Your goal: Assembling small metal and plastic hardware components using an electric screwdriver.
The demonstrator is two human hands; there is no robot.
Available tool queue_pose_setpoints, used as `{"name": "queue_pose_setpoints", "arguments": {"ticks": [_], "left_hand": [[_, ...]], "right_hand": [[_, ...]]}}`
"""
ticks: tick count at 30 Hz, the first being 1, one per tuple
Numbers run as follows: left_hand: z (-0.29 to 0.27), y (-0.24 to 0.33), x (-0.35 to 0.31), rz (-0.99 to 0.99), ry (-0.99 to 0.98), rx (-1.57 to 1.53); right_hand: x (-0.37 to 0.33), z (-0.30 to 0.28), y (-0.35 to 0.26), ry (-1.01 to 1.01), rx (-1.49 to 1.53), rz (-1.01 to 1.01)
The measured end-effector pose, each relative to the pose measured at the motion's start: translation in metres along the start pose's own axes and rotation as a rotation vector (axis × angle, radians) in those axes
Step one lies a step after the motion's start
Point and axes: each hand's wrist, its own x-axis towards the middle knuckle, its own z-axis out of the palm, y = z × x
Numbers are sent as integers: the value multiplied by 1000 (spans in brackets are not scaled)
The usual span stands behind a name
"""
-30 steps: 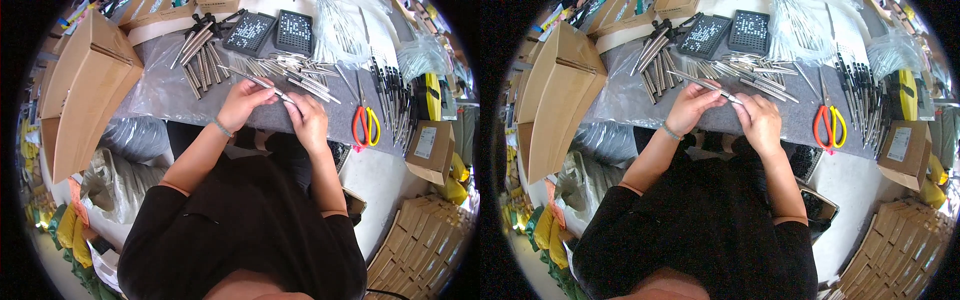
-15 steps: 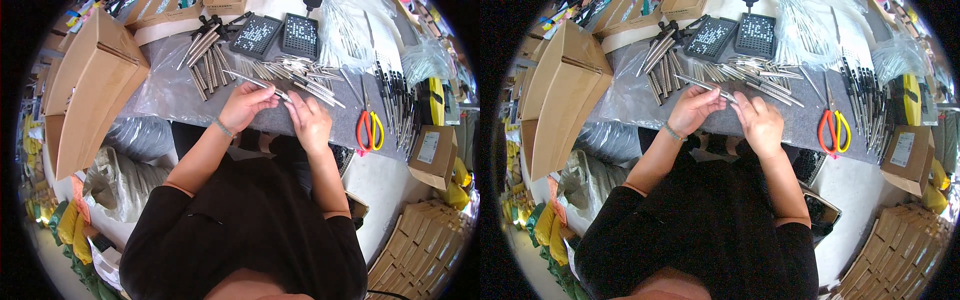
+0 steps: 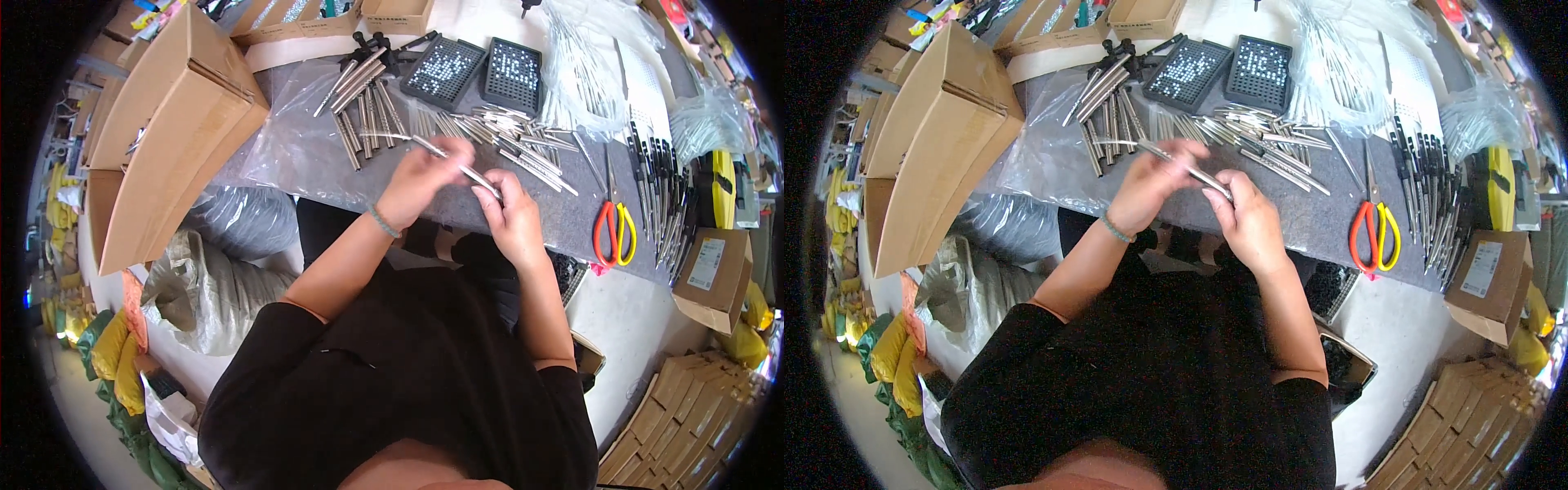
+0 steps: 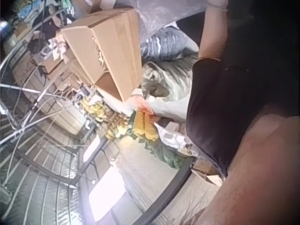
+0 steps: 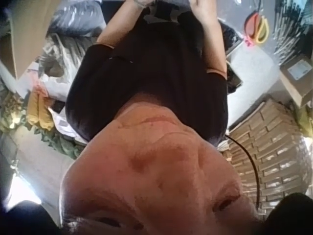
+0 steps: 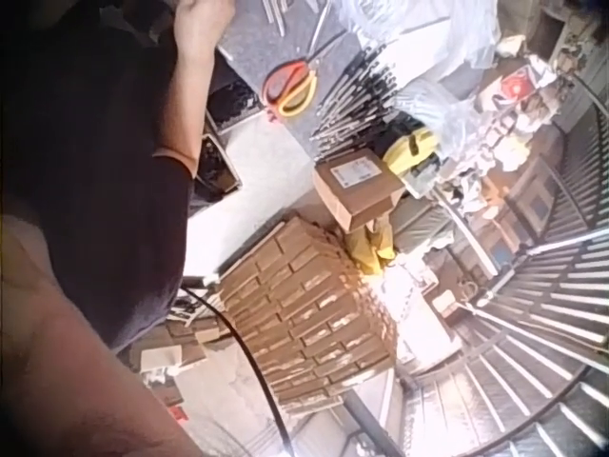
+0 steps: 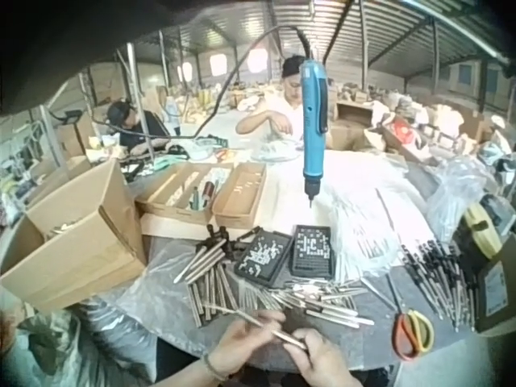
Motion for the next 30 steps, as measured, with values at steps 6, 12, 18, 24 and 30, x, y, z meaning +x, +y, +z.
{"name": "queue_pose_setpoints", "arguments": {"ticks": [6,12,18,24,30], "left_hand": [[-20,16,8,169,122,-397],[-24,24,12,138,15,-498],[-27,14,11,83,-28,-448],[-18,10,12,61,-97,-676],[-7,-1,4,-7,-49,-577]], "right_hand": [[0,3,-1,6,35,78],[2,2,0,82,52,-72],[1,3,-4,29,98,-19],[0,8,-3,-4,334,189],[8,17,3,140,262,107]]}}
